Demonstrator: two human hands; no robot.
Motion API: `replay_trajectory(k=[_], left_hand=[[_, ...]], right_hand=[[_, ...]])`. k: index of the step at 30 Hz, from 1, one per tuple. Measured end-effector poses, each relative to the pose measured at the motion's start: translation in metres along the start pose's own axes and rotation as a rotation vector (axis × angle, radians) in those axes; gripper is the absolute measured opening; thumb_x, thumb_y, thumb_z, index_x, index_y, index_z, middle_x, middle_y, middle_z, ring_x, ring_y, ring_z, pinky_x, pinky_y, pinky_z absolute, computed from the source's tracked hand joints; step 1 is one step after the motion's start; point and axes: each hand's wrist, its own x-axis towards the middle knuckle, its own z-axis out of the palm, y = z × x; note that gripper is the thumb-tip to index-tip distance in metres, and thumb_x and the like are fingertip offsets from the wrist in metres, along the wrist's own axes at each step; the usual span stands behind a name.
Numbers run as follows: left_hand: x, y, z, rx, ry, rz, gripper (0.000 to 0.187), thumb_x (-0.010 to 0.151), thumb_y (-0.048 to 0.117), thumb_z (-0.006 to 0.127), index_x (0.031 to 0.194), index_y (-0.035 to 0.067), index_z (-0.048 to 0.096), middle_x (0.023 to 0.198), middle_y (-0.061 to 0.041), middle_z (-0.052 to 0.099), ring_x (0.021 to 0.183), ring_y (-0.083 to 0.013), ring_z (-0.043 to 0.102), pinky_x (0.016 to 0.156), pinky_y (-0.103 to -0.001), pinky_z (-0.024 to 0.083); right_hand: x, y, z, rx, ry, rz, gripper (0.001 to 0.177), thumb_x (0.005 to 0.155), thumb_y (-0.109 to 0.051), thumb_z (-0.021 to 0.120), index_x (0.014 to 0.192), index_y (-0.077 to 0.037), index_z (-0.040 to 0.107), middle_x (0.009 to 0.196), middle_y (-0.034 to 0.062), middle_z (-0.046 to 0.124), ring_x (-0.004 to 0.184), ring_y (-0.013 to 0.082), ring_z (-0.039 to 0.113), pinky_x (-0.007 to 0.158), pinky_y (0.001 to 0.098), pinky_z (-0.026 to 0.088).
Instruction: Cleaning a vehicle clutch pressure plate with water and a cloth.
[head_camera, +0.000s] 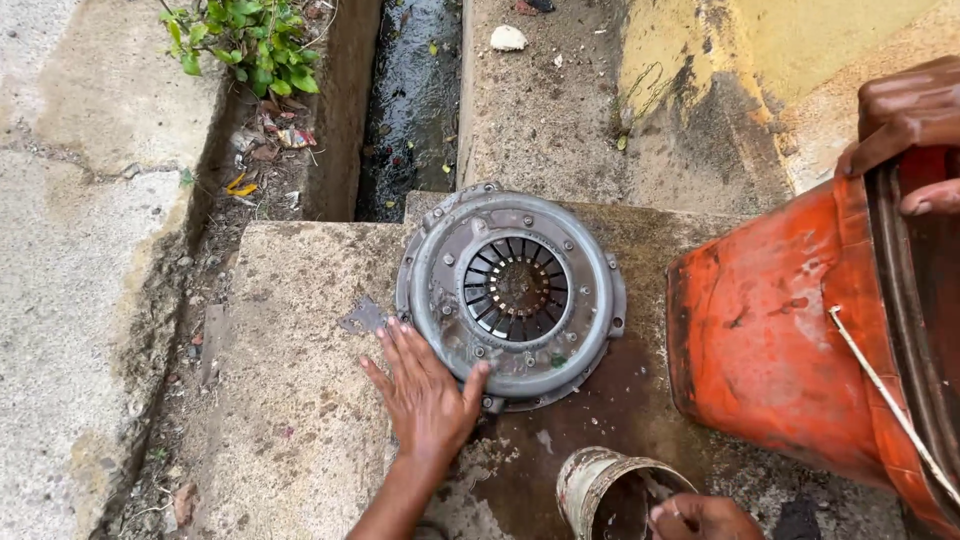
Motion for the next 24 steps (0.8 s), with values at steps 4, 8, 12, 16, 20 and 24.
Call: replay_trajectory(k=[4,8,12,16,20,24], left_hand=[[0.044,-0.012,-0.032,0.116,-0.221,-0.191,0.100,0.098,0.071,0.021,0.156,-0.010,0.003,0.166,-0.028,-0.006,0.155,-0.0383,-0.013,0.117,-0.060,-0.018],[0.043,-0.007,0.003,0.167,0.009,-0.057,0.089,0.101,0.060,0.021,0.155,-0.011,0.008,0.165,-0.030,-0.001,0.154,-0.0406,-0.010,0.117,-0.061,-0.016],[0.011,0.017,0.005,0.055,0.215,0.126,0.087,0.101,0.056,0.028,0.151,-0.014,0.018,0.163,-0.034,0.007,0.153,-0.0435,-0.001,0.121,-0.056,-0.006],[0.013,0.014,-0.013,0.090,0.070,0.116,0.093,0.098,0.060,0.034,0.150,-0.015,0.023,0.162,-0.034,0.011,0.153,-0.0446,0.003,0.122,-0.054,0.000],[0.046,0.011,-0.013,0.082,0.076,0.149,0.095,0.097,0.063,0.034,0.151,-0.015,0.022,0.163,-0.032,0.012,0.153,-0.0429,0.004,0.123,-0.053,0.000],[0.075,0.012,-0.023,0.093,0.075,0.203,0.102,0.096,0.070,0.032,0.151,-0.015,0.020,0.161,-0.035,0.012,0.152,-0.0435,0.004,0.123,-0.052,0.001]], right_hand=[[0.009,0.043,0.031,-0.525,0.370,-0.134,0.025,0.082,-0.030,0.082,0.095,-0.010,0.089,0.088,0.0120,0.081,0.090,0.0209,0.075,0.096,0.0380,0.057],[0.021,0.041,0.031,-0.263,0.135,-0.078,0.023,0.085,-0.029,0.078,0.094,-0.009,0.085,0.087,0.0123,0.079,0.089,0.0217,0.074,0.093,0.0384,0.058],[0.032,0.046,0.022,0.338,-0.350,0.078,0.021,0.092,-0.026,0.071,0.094,-0.006,0.078,0.086,0.0133,0.075,0.087,0.0237,0.071,0.087,0.0392,0.058],[0.047,0.050,0.021,0.909,-0.868,0.246,0.022,0.099,-0.022,0.065,0.093,-0.002,0.071,0.085,0.0148,0.070,0.085,0.0262,0.069,0.081,0.0402,0.059],[0.002,-0.033,0.021,1.120,-0.875,0.315,0.021,0.095,-0.021,0.062,0.087,-0.002,0.067,0.080,0.0142,0.067,0.077,0.0285,0.069,0.071,0.0425,0.060],[-0.091,-0.224,0.042,0.634,-0.357,-0.012,0.027,0.094,-0.020,0.059,0.096,0.004,0.072,0.088,0.0166,0.076,0.085,0.0277,0.075,0.076,0.0407,0.061]])
